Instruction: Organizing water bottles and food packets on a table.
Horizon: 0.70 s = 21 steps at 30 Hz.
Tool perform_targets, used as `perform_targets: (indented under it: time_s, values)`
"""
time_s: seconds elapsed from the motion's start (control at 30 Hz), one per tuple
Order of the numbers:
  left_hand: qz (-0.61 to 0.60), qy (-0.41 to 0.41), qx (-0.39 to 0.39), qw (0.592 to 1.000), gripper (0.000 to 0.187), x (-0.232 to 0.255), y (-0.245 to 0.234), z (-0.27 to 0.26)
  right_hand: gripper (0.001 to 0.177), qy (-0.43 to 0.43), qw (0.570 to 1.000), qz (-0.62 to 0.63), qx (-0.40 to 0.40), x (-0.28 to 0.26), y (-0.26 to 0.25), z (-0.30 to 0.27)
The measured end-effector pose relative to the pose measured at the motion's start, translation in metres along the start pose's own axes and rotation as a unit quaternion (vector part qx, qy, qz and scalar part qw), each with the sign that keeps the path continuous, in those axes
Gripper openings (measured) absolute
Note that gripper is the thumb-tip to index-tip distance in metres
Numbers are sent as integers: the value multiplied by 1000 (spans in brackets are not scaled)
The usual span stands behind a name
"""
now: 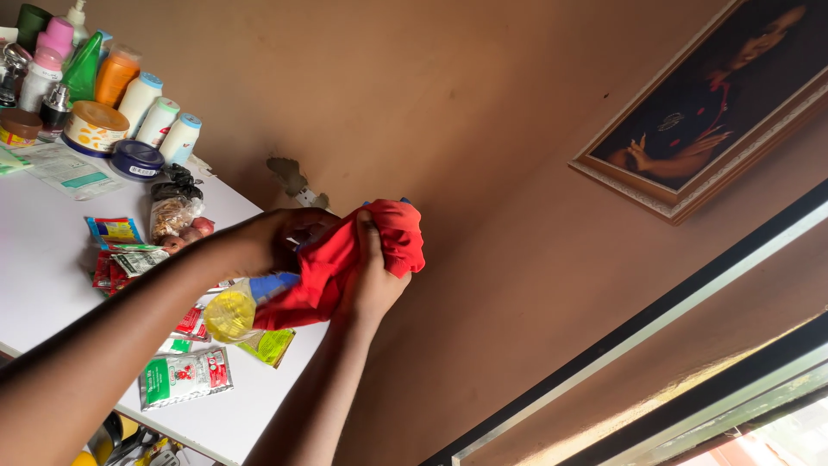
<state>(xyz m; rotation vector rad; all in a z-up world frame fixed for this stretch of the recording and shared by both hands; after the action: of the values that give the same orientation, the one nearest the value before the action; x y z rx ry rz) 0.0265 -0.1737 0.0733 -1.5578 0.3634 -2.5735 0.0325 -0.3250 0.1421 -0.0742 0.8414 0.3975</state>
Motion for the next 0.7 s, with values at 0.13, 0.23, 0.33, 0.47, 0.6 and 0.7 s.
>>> perform_targets:
  time_s: [0.13,0.23,0.33,0.47,0.6,0.7]
  values:
    - [-161,21,-89,983,77,6,-9,-3,14,19,997,57,-56,2,-7,3]
    - [-135,-32,-95,986,80,4,-8,-6,13,-14,985,115,-124,8,-9,2]
    - [-140,-13,-85,987,79,-16,-9,-4,15,5,984,150,-95,12,-5,-1]
    - [-118,33,-87,989,80,-41,-10,-2,15,3,999,53,-11,15,2,-1]
    - [121,-128,-34,984,68,-28,-7,-9,16,26,997,63,43,8,9,0]
    - [31,-66,-6,997,71,-51,-9,-7,19,-11,996,86,18,20,6,5]
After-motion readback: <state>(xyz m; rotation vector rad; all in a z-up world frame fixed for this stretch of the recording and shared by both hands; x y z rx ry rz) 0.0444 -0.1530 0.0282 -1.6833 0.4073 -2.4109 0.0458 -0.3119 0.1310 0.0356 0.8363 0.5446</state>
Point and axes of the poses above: each hand's wrist, its own z-axis towards the middle knuckle, its own y-axis out of the palm, x = y × z, the point moved 1 cm from there along z, towards the middle knuckle, and after that the axes turned 15 degrees about -x, right-handed, at the moved point
